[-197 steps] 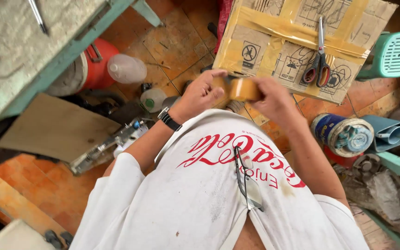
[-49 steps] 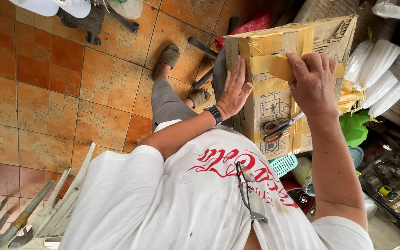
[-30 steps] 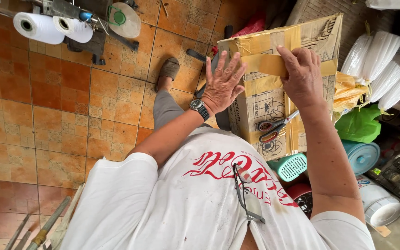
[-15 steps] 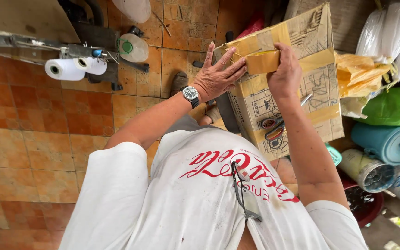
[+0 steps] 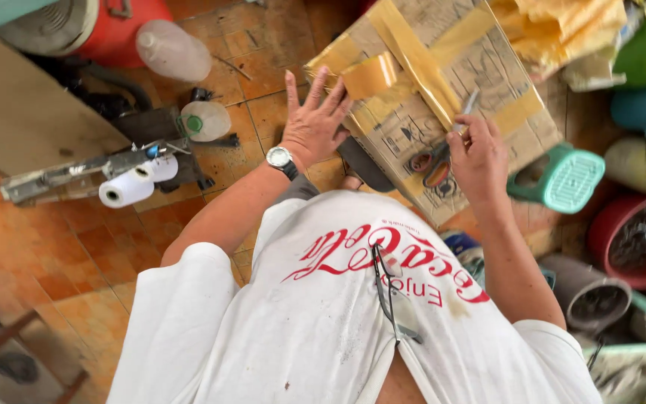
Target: A person is sealing a cardboard box using a roll of yellow packing tape and scissors.
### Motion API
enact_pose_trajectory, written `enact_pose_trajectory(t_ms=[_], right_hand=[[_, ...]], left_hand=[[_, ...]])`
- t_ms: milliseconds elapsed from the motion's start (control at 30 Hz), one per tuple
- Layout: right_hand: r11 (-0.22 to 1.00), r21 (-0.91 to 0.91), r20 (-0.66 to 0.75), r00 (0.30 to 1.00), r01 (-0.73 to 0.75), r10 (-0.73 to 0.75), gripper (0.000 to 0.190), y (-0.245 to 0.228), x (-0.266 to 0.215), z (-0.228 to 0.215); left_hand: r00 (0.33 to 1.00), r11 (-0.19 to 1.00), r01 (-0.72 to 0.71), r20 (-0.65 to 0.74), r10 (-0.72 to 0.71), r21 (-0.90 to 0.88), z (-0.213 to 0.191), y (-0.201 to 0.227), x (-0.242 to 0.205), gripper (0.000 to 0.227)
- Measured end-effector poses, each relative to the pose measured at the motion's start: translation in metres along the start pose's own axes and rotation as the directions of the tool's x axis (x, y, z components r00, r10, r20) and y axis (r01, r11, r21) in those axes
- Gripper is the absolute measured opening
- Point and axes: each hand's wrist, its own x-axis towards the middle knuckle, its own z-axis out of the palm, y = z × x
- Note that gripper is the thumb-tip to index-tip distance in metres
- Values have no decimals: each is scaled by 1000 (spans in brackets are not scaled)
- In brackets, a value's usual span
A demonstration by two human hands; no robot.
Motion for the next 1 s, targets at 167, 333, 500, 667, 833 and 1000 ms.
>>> enact_pose_trajectory(t_ms=[167,333,500,667,833,1000], right_hand=[[954,-46,11,955,-296,297,28,-4,-75,25],[926,-101,-150,926,-364,348,40,-11,-89,69],[817,-393,-366,887,-421,281,45,-14,-74,105],[802,-277,-327,837,-529,439,45,-26,-62,112],[689,-309,-174,752,-655,636,58,-37,-41,112],[592,-120,15,595,-797,804,24,-71,-36,72]], left_hand=[[995,994,-82,49,86,-76,-6,-18,1,77],[940,948,-302,-197,279,-99,-3,-63,12,48],[899,937,-318,-363,247,-148,-2,-86,20,20],[953,859,-268,-253,169,-437,-47,-67,57,23],[958,873,-144,156,241,-466,-88,-34,111,41],[879,934,-83,416,233,-347,-79,-23,145,67]])
